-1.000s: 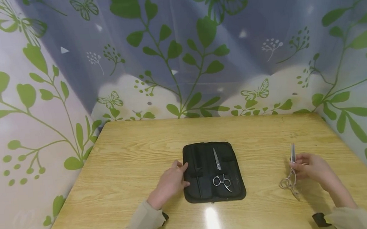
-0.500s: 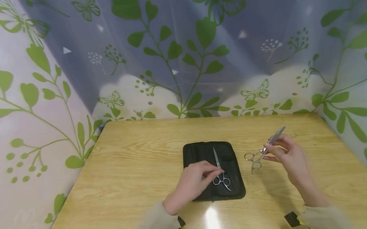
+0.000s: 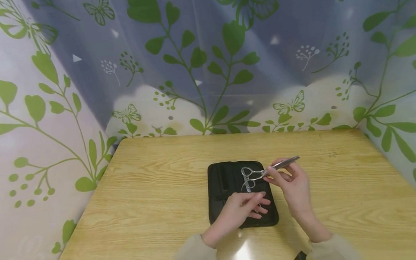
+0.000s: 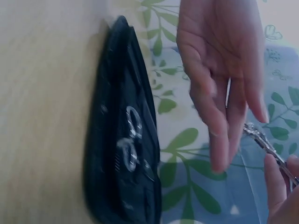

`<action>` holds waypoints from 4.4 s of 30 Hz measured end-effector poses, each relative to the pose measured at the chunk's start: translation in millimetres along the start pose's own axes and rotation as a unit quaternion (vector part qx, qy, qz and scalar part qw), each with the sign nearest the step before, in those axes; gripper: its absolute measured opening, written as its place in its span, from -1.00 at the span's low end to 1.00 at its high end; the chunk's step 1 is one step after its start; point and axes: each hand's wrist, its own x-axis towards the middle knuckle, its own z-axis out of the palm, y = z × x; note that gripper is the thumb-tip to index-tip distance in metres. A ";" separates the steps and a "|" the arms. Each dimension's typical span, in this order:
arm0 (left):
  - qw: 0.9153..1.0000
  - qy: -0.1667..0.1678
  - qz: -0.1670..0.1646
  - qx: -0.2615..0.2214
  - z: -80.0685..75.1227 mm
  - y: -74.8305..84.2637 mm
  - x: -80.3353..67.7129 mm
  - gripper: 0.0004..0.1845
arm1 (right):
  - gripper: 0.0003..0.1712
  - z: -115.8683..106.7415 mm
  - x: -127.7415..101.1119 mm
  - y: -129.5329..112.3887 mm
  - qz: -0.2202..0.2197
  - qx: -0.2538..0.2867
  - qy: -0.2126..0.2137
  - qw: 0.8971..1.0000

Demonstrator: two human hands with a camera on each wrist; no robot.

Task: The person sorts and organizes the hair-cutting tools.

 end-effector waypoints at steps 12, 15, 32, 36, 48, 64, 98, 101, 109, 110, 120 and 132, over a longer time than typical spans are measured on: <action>0.980 0.032 -0.051 -0.188 -14.2 0.0 2.8 -0.51 | -0.75 11.0 -14.0 9.2 0.002 0.005 -0.009 1.000; 0.960 0.043 -0.072 -0.266 -16.7 0.3 4.5 -0.48 | -0.78 13.6 -14.5 10.6 -0.015 0.024 -0.011 1.000; 0.924 0.080 -0.105 -0.360 -20.6 -3.4 11.7 -0.44 | -0.90 17.3 -20.2 14.2 -0.089 0.113 -0.038 0.989; 0.920 0.112 -0.085 -0.366 -22.7 -1.7 13.5 -0.45 | -0.87 17.0 -21.0 13.1 -0.075 0.069 -0.044 0.994; 0.934 0.165 -0.030 -0.316 -35.5 6.9 19.9 -0.55 | -0.70 14.7 -22.1 15.5 0.000 -0.016 -0.058 0.998; 0.986 0.127 -0.010 -0.109 -45.6 14.8 29.6 -0.72 | -0.60 5.8 -25.4 17.7 0.107 -0.102 -0.157 0.976; 0.963 0.236 -0.034 -0.127 -71.8 2.6 117.2 -0.75 | -0.30 -31.2 -26.2 27.1 -0.007 -0.527 -0.316 0.788; 0.962 0.239 -0.047 -0.125 -72.3 3.5 121.5 -0.72 | -0.31 -29.5 -26.1 25.3 -0.004 -0.527 -0.322 0.786; 0.961 0.240 -0.052 -0.128 -75.0 -8.7 138.0 -0.67 | -0.31 -27.2 -22.2 26.2 -0.005 -0.536 -0.329 0.778; 0.961 0.239 -0.053 -0.130 -75.2 -9.8 139.9 -0.67 | -0.31 -27.3 -21.6 26.1 -0.006 -0.537 -0.329 0.777; 0.961 0.236 -0.054 -0.132 -73.3 -22.5 157.5 -0.65 | -0.28 -31.5 -14.5 22.9 -0.011 -0.560 -0.307 0.769; 0.974 0.198 -0.074 -0.081 -70.1 -28.6 163.5 -0.57 | -0.23 -31.4 -8.7 24.3 -0.009 -0.575 -0.314 0.755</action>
